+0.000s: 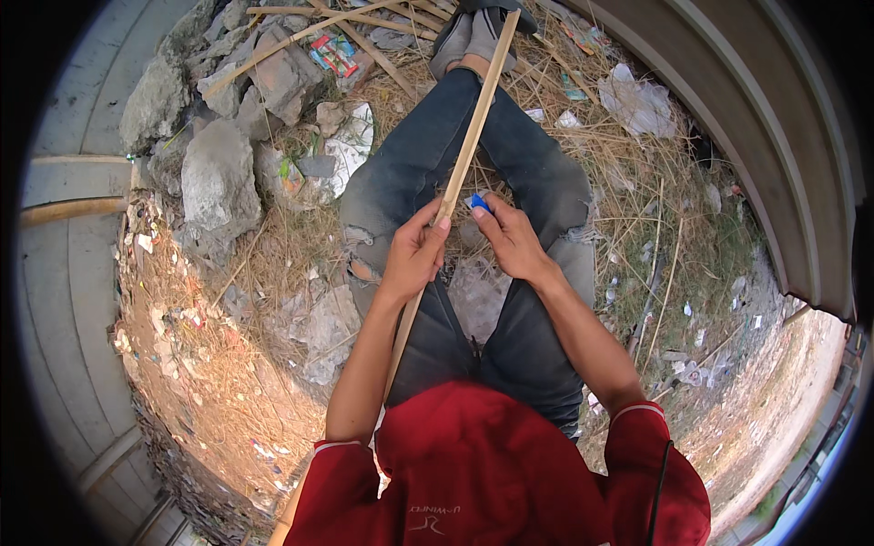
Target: The person sits on the ground and uses a machete to split a long bamboo stick into thin strips. They repeatedly strike the bamboo to separate the layers and then use a blue utility knife to further refine the strips.
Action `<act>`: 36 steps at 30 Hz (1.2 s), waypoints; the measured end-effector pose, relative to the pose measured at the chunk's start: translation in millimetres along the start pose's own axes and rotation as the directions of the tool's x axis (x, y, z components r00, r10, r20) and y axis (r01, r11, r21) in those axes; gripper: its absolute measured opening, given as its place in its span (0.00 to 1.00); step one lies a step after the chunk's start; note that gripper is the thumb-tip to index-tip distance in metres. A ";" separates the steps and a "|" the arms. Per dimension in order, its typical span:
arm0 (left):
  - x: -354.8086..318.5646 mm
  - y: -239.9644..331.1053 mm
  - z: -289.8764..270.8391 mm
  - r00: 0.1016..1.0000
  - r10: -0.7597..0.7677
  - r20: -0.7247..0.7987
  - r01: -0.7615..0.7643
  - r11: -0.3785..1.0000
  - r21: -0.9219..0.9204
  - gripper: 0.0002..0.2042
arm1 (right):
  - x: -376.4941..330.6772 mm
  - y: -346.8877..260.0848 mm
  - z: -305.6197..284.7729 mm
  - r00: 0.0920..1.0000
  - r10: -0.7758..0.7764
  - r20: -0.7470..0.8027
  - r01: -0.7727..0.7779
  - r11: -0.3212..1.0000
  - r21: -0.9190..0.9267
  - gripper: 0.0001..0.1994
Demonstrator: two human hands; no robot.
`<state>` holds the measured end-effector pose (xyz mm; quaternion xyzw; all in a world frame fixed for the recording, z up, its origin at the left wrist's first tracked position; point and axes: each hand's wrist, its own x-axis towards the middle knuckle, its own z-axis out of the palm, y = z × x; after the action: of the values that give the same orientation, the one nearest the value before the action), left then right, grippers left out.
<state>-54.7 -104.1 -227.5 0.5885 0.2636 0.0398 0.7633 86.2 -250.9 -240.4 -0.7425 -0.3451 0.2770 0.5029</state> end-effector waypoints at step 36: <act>-67.3 -11.9 -48.6 0.959 -0.003 0.282 0.138 0.877 -0.460 0.23 | 50.5 52.0 -369.9 0.759 -0.057 -0.649 -0.396 0.750 -0.529 0.31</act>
<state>-137.2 -90.0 -222.7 0.3730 0.1597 -0.0062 0.9139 409.7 -429.8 -166.4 -0.9456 -0.1561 -0.0740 0.2756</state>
